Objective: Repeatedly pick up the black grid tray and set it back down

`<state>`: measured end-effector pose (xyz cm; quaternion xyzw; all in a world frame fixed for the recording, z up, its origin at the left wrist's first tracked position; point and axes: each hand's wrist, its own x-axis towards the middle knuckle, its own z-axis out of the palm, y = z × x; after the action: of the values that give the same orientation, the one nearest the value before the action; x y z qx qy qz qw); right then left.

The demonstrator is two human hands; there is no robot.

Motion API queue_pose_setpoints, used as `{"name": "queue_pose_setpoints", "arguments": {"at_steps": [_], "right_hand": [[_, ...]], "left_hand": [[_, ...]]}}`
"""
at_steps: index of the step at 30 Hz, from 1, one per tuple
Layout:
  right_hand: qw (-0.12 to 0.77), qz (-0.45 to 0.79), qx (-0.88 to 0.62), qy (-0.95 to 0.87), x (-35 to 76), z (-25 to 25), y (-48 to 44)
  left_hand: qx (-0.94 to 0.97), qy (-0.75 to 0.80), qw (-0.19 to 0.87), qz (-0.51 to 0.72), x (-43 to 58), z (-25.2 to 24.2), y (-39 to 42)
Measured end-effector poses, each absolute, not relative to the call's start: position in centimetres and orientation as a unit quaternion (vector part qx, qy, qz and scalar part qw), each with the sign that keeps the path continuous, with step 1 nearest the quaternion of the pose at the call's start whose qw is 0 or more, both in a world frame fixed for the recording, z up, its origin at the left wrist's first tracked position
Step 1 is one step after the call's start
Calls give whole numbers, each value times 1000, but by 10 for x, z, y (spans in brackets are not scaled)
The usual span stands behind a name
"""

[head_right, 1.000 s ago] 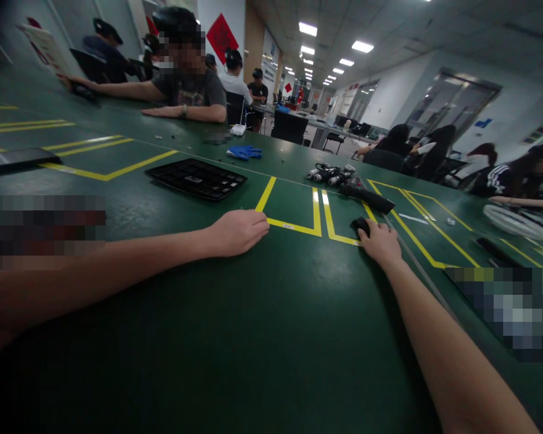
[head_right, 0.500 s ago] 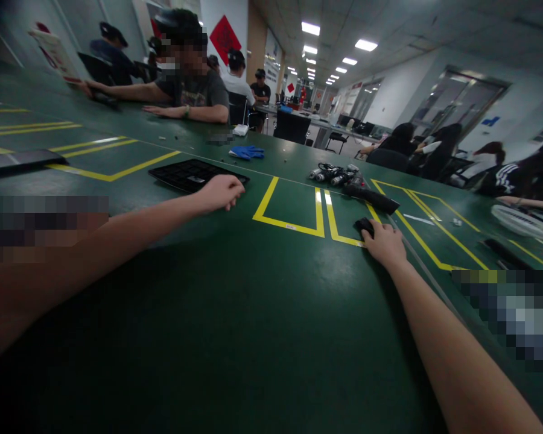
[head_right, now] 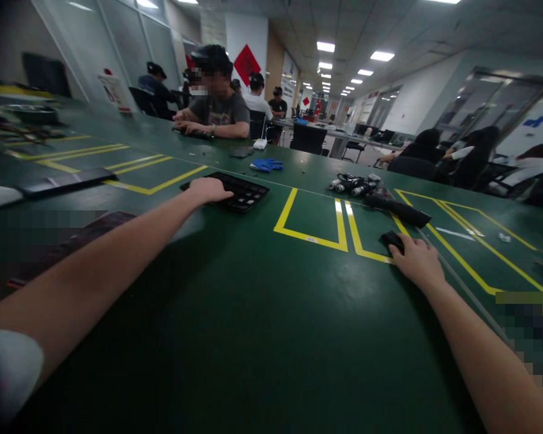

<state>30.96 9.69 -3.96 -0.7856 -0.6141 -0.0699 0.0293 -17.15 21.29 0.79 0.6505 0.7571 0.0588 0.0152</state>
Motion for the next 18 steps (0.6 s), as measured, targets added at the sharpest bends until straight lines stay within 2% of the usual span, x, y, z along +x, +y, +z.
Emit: {"name": "queue_pose_setpoints", "arguments": {"at_steps": [4,8,14,16,18], "right_hand": [[70,-58,-788,-610,310,-43,104],[154,12,-761,-630,282,-44,111],[391,224,-588,-671,204,-47,88],[431,298,-535,-663,187,-47,78],[431,320,-507,-675,179,-47,70]], "left_hand": [[663,748,12,42,-160,6,204],[712,696,-12,90,-126,-4,179],[812,542,54,208,-56,-22,127],[832,505,79,217,-44,-25,114],[842,480,95,225,-38,-26,105]]}}
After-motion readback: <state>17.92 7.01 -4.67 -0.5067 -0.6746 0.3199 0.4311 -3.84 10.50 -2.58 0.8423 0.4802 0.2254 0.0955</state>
